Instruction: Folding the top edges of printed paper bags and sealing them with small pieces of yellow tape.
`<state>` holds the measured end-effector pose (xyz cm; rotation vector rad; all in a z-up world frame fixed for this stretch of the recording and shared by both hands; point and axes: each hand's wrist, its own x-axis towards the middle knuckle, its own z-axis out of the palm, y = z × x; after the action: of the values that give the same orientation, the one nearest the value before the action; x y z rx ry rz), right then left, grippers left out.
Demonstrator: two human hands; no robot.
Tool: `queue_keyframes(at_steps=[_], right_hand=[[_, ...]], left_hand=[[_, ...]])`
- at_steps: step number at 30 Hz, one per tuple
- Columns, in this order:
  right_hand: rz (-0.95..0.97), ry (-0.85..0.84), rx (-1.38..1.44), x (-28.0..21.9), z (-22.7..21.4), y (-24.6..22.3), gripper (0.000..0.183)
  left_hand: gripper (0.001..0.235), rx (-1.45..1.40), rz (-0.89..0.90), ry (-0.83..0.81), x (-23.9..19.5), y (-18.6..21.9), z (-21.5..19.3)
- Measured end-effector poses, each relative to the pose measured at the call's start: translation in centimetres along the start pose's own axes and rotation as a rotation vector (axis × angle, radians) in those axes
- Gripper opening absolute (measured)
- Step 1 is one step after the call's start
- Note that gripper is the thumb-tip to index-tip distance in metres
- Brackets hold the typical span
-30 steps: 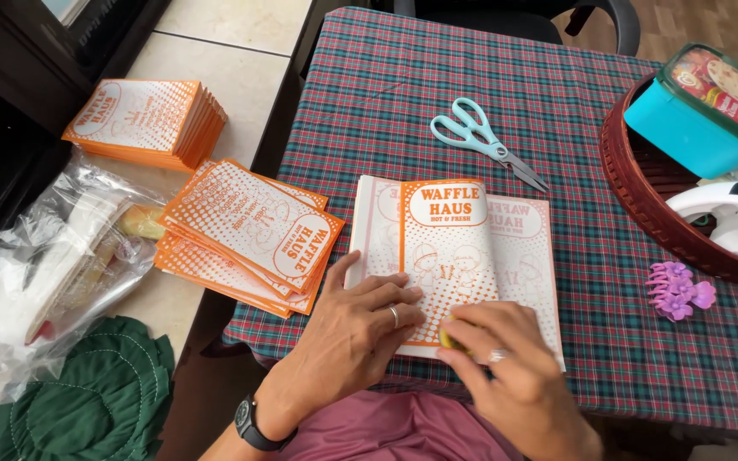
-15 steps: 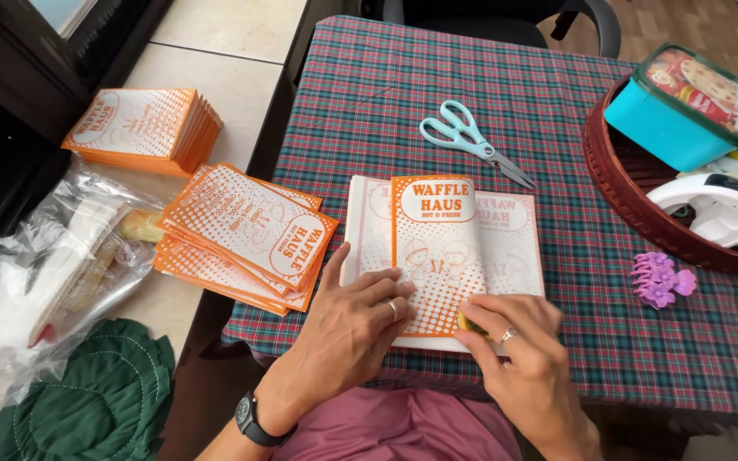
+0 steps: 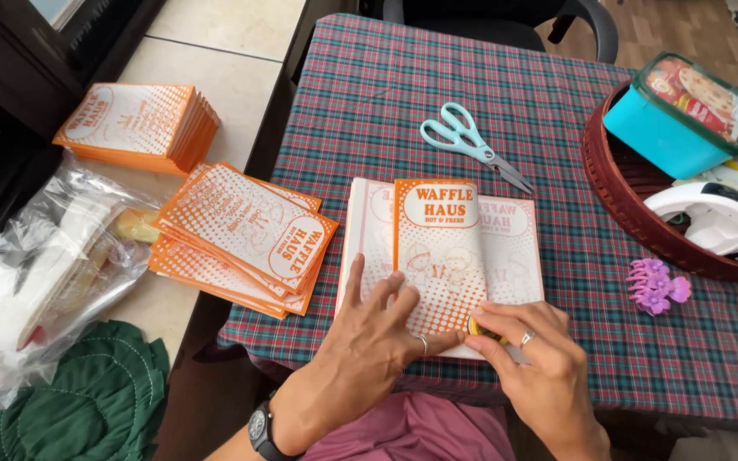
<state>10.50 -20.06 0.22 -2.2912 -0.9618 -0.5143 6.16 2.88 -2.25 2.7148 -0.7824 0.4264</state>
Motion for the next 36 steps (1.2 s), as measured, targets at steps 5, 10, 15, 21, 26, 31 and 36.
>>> queue_keyframes(at_steps=[5, 10, 15, 21, 26, 31, 36], right_hand=[[0.003, -0.031, -0.010, 3.4, 1.5, 3.7, 0.027], [0.080, -0.022, -0.003, 5.8, 2.4, 5.8, 0.026], [0.000, -0.159, -0.027, 3.0, 0.8, 3.2, 0.033], [0.010, -0.160, -0.021, 6.2, 2.7, 7.1, 0.032], [0.071, -0.141, -0.047, 11.1, 4.4, 10.3, 0.028], [0.054, -0.181, -0.071, 8.1, 2.4, 5.8, 0.019], [-0.043, -0.173, 0.106, 4.1, 0.9, 1.6, 0.024]], left_hand=[[0.054, -0.042, 0.009, 0.008, 0.0, 0.0, 0.0], [0.052, -0.007, 0.028, 0.031, 0.0, 0.0, -0.2], [0.052, -0.059, 0.007, -0.039, -0.1, -0.4, 0.8], [0.046, -0.104, 0.059, 0.033, -0.3, -0.8, 0.8], [0.049, -0.077, 0.064, 0.021, -0.3, -1.2, 1.4], [0.042, -0.096, 0.031, 0.056, -0.4, -1.1, 1.7], [0.056, -0.082, 0.004, 0.103, -0.2, -1.0, 1.4]])
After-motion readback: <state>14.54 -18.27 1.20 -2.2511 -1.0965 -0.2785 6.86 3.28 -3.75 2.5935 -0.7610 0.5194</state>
